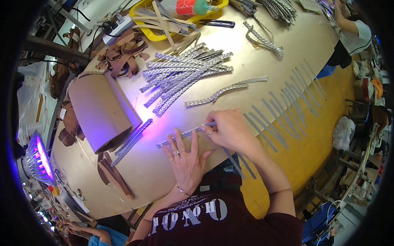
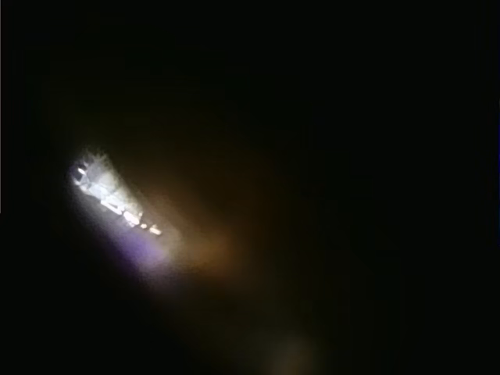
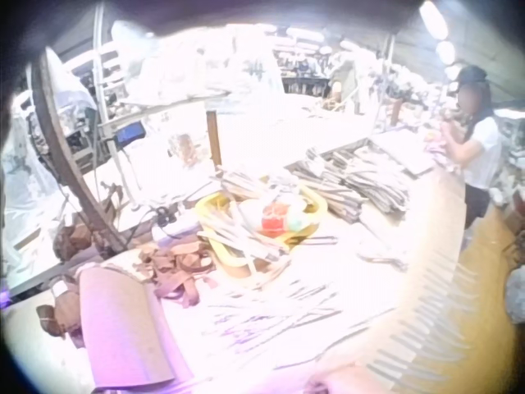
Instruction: The person braids multiple short silver cords by hand on a workbench, repeatedly picking up, aligning, and twisting strands into uniform braids. The person places finished braids into a growing pile on the table.
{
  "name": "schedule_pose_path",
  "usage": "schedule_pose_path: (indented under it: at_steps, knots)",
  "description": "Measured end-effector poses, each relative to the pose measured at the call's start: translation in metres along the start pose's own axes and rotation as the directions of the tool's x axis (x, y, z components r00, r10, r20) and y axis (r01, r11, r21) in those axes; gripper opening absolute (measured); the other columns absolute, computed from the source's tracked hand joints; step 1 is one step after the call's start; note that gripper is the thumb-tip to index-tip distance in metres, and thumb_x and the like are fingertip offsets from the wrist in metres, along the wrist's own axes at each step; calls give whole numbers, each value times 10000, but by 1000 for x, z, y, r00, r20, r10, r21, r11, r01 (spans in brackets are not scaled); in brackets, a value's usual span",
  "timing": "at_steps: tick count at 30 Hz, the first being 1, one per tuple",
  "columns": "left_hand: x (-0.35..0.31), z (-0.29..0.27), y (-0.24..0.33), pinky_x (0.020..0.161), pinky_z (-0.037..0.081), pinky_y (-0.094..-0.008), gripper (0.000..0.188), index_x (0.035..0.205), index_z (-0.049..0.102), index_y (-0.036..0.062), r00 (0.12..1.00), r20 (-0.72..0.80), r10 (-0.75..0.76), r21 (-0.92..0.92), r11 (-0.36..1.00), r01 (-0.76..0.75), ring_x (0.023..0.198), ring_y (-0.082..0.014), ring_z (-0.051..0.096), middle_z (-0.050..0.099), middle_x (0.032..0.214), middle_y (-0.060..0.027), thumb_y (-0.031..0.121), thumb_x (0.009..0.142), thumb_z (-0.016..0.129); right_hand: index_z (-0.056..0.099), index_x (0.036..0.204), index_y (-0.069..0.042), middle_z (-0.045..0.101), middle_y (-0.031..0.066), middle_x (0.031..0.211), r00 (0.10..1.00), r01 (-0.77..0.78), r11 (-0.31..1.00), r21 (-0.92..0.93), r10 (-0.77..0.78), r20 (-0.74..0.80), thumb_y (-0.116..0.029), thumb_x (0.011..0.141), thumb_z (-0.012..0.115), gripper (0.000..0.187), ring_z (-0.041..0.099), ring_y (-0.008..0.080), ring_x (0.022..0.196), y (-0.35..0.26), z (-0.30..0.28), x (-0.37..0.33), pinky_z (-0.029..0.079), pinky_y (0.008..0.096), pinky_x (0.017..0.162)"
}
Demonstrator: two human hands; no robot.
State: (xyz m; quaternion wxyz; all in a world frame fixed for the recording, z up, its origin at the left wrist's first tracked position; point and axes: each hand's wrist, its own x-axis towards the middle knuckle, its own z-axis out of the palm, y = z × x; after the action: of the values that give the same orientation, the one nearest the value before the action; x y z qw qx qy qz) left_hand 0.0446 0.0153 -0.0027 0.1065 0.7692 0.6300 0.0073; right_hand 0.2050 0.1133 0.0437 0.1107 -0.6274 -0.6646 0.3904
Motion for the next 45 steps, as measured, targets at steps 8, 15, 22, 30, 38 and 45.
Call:
schedule_pose_path:
  at_steps: [8, 15, 22, 30, 38, 45]
  knots:
    - [1, 2, 0, 1172, 186, -626, 758, 1506, 446, 216, 1000, -18, 5, 27, 1000, -5, 1425, -529, 283, 234, 1578, -323, 604, 878, 617, 713, 821, -30, 663, 91, 643, 999, -32, 999, 41, 33, -11, -227, 855, 729, 201, 647, 261, 587, 12, -12, -7, 487, 369, 630]
    - [0, 0, 0, 1166, 203, -619, 739, 1501, 453, 209, 1000, 0, -1, 14, 1000, 1, 1419, -532, 291, 239, 1574, -328, 591, 890, 613, 719, 843, -44, 671, 82, 665, 995, -90, 996, 8, 90, 33, -226, 866, 716, 183, 646, 256, 634, 13, -8, -5, 440, 387, 717]
    - [1, -1, 0, 1160, 216, -615, 729, 1495, 462, 202, 1000, -5, 3, 16, 1000, -3, 1416, -537, 294, 247, 1571, -333, 589, 895, 607, 724, 855, -69, 675, 69, 675, 995, -102, 994, 38, 102, 22, -239, 877, 700, 172, 640, 263, 640, 8, -8, -5, 403, 392, 732]
    - [0, 1, 1, 1164, 217, -603, 735, 1496, 463, 203, 1000, -9, -5, 31, 1000, 5, 1422, -537, 287, 256, 1570, -330, 597, 892, 607, 710, 852, -98, 681, 43, 778, 996, -28, 987, -160, 14, -92, -231, 886, 687, 139, 633, 228, 721, -12, -9, -21, 335, 409, 806]
    - [-1, 0, 2, 1168, 213, -600, 739, 1502, 455, 202, 1000, -6, 0, 57, 998, 1, 1422, -538, 289, 260, 1568, -330, 608, 900, 590, 714, 868, -77, 697, 63, 777, 991, -118, 990, -76, 113, -71, -224, 893, 682, 152, 640, 246, 746, 3, 1, -16, 330, 425, 816]
    - [1, -3, 3, 1165, 214, -599, 720, 1504, 453, 203, 1000, 1, -11, 23, 1000, 11, 1425, -538, 283, 259, 1571, -325, 589, 911, 587, 703, 858, -71, 700, 73, 794, 991, -105, 990, -91, 96, -94, -225, 898, 675, 161, 644, 261, 777, 5, 5, -16, 333, 436, 833]
